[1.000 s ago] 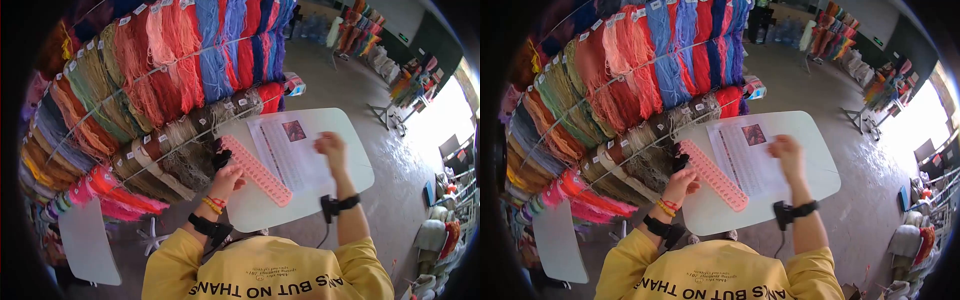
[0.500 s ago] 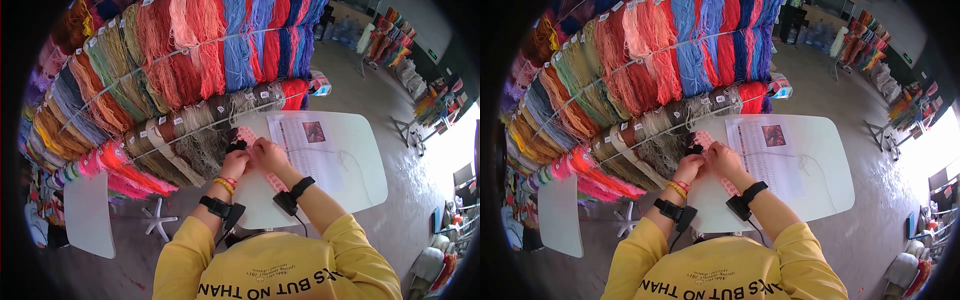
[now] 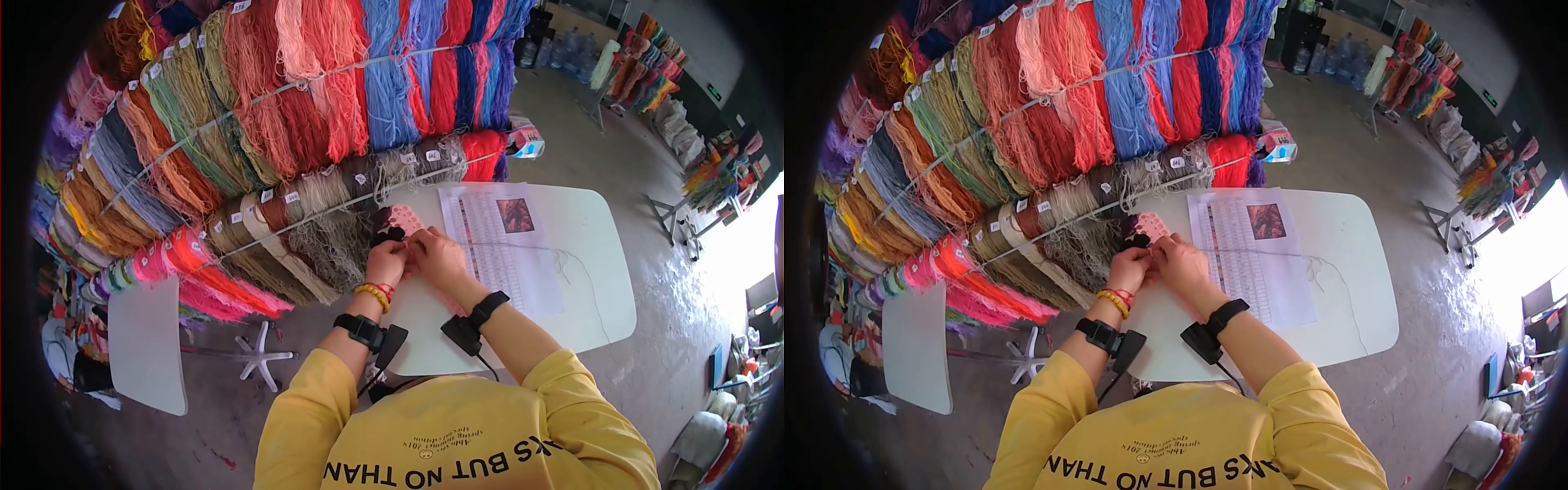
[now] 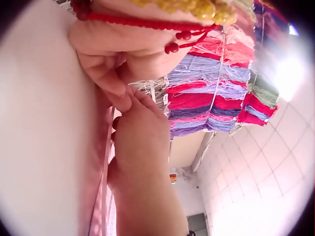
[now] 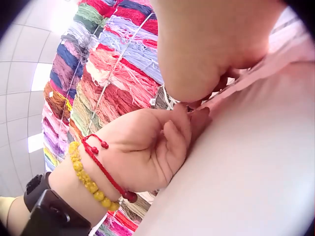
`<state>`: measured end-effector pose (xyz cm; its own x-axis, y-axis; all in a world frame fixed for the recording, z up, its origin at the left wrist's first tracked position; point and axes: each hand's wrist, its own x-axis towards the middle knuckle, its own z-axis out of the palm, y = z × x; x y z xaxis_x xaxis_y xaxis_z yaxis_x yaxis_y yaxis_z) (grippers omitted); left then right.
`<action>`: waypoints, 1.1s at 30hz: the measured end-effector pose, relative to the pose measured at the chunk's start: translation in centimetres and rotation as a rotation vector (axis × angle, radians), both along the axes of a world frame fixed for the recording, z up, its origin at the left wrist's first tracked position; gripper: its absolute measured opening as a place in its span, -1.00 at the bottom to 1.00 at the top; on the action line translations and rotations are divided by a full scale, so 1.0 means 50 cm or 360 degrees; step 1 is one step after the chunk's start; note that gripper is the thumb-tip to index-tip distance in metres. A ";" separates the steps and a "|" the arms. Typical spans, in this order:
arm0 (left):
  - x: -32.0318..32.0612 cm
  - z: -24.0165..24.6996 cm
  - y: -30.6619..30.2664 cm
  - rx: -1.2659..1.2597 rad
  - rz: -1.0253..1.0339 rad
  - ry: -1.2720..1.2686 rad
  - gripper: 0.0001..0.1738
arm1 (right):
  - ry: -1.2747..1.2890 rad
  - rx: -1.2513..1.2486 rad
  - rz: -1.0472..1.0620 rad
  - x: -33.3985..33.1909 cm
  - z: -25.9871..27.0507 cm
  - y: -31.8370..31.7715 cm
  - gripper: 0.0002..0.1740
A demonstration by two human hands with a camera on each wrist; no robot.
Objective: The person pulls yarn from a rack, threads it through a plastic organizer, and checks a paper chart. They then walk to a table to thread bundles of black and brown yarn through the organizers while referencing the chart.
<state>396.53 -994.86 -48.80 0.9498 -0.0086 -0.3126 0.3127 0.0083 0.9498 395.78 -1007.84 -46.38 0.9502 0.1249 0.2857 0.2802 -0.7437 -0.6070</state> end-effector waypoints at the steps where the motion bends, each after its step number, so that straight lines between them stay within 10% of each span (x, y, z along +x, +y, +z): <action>1: 0.001 0.000 -0.003 0.0024 0.0010 -0.0023 -0.86 | -0.0007 0.0001 -0.0003 0.002 -0.003 -0.001 -0.83; 26: -0.022 0.035 0.029 -0.0007 -0.0034 0.0060 -0.86 | -0.0174 -0.0032 0.0153 -0.004 -0.010 -0.018 -0.85; 33: -0.059 0.080 0.076 -0.1158 -0.0141 0.0040 -0.91 | -0.0205 -0.0036 0.0200 -0.005 -0.020 -0.018 -0.89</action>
